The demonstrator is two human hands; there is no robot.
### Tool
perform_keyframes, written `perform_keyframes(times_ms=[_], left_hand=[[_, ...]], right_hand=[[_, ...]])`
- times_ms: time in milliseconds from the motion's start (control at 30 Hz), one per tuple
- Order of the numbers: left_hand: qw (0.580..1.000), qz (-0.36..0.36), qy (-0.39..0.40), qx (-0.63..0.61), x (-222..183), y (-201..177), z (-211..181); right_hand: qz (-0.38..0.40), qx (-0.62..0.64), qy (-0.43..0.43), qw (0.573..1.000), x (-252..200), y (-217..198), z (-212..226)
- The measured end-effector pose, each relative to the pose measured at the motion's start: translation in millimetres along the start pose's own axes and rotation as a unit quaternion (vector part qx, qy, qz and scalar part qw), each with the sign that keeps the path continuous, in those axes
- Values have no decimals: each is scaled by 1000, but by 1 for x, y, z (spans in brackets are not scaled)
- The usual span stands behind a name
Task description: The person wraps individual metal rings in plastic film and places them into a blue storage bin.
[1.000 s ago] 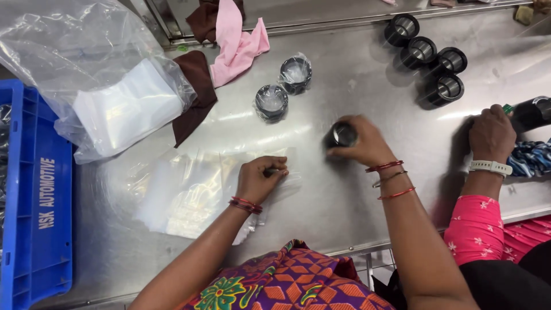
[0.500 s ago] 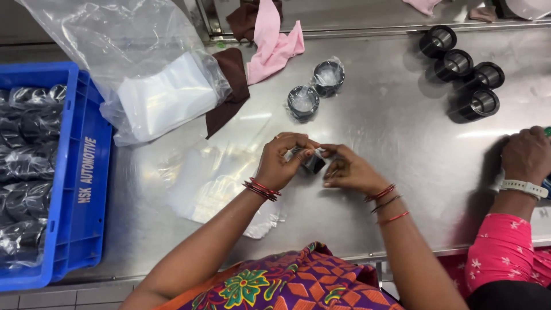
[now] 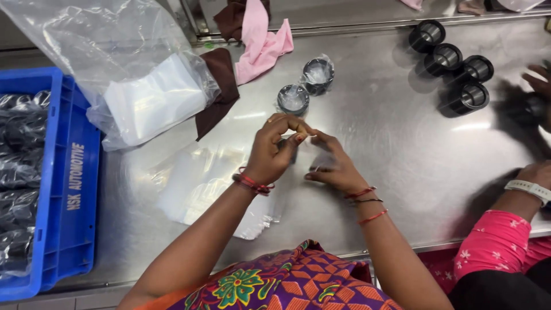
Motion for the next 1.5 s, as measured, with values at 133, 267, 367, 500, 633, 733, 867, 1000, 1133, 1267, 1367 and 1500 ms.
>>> perform_keyframes(times_ms=[133,267,367,500,633,733,867,1000,1133,1267,1367,1500], left_hand=[[1000,23,-1,18,-19,1,14],[982,78,-160,-54,-34,7,46],[957,150,-248,-6,-28,10,40],[952,148,-120,241,-29,31,76],[924,199,-181,271,-34,53,104],[905,217,-188,313,-52,53,87],[951,148,-189,196,-70,18,48],[921,298,-68,240,-103,2,38],[902,292,-129,291,-94,10,44],[931,212,-168,246,-98,22,54],[952,159,-207,157,-97,35,57],[967,80,-241,22,-103,47,62]], right_hand=[[24,-162,-96,982,10,31,37],[-91,-225,-76,967,14,32,15],[-134,-258,-87,953,12,32,12],[-92,-272,-113,951,14,23,5],[-6,-141,28,990,14,19,30],[-9,-126,63,990,1,26,22],[-151,-361,-66,918,-7,33,28],[-163,-424,-112,884,4,44,41],[-75,-498,-176,846,45,-30,-13],[-370,-533,105,754,44,-104,27],[-385,-483,172,767,26,-113,13],[-353,-427,62,830,-6,-98,-1]])
Point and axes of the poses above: each hand's wrist, its own x-axis towards the middle knuckle, its own y-axis out of the palm, z = x × y, the point moved 3 cm from there along x, towards the middle knuckle, and after that the axes turned 10 degrees about x, right-handed, at the moved point
